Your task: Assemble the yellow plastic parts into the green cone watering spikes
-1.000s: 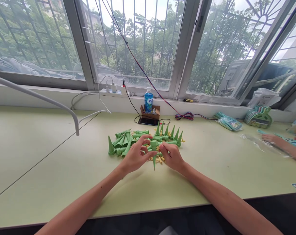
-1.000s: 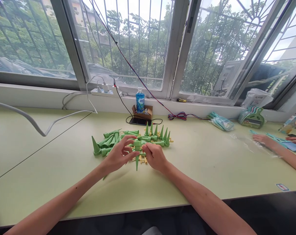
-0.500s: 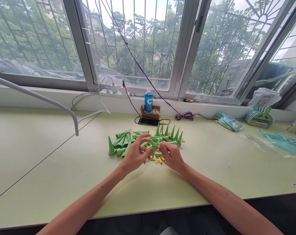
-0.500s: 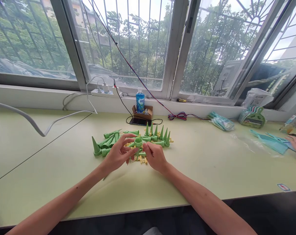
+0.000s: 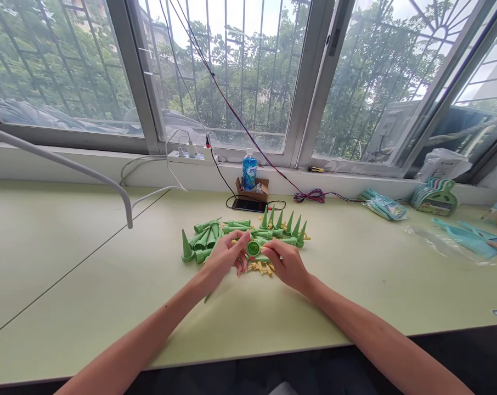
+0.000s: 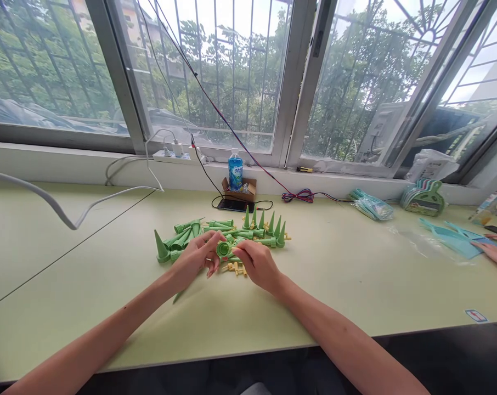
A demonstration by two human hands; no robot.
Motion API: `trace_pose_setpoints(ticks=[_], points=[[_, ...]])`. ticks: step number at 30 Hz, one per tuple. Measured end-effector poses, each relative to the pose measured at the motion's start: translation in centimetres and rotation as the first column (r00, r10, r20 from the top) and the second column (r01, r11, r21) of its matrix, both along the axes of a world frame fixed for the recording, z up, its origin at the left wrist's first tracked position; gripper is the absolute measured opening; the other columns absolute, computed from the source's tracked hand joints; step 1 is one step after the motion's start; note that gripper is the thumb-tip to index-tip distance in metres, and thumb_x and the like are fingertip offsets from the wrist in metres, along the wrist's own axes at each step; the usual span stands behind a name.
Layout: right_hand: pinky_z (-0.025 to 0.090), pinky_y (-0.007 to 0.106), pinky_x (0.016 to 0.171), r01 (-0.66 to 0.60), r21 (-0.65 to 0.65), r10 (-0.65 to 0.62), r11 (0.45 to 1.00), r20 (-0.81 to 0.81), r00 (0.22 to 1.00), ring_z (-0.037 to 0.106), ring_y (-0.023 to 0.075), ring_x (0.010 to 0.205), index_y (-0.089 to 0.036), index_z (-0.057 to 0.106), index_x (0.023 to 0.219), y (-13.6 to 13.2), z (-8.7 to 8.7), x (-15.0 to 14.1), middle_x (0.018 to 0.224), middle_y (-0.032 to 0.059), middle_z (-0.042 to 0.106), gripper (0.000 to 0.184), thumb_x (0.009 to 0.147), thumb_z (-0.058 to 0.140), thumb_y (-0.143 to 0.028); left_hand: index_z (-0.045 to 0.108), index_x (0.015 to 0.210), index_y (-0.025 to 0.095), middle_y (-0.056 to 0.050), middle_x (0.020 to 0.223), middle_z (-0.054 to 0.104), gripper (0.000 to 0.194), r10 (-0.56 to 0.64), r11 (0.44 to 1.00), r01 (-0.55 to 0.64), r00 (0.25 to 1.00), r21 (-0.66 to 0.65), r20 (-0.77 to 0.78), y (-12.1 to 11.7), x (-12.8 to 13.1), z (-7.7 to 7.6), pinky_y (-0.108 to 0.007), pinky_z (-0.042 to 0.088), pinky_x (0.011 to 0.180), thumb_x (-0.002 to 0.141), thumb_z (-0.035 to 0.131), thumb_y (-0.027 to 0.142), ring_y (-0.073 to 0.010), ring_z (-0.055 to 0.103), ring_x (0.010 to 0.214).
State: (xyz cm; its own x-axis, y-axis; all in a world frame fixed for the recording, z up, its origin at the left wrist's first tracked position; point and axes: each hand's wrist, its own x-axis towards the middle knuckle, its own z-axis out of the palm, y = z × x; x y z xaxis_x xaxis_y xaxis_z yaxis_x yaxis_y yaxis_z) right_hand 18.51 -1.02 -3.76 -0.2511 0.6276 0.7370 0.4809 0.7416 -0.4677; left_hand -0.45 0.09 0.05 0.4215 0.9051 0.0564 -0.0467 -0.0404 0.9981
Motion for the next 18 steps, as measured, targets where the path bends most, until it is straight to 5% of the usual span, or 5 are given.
trace_pose_setpoints(ticks=[18], points=[[0.033, 0.024, 0.054, -0.04, 0.104, 0.027, 0.994, 0.125, 0.992, 0.044, 0.0119, 0.054, -0.021, 0.051, 0.076, 0.04, 0.14, 0.33, 0.063, -0.0002, 0.052, 0.031, 0.102, 0.038, -0.031, 0.049, 0.106, 0.021, 0.005, 0.068, 0.052, 0.04, -0.14, 0.99, 0.14, 0.99, 0.002, 0.0, -0.41, -0.02, 0.32, -0.02, 0.043, 0.043, 0.084, 0.063, 0.051, -0.0101, 0.057, 0.048]])
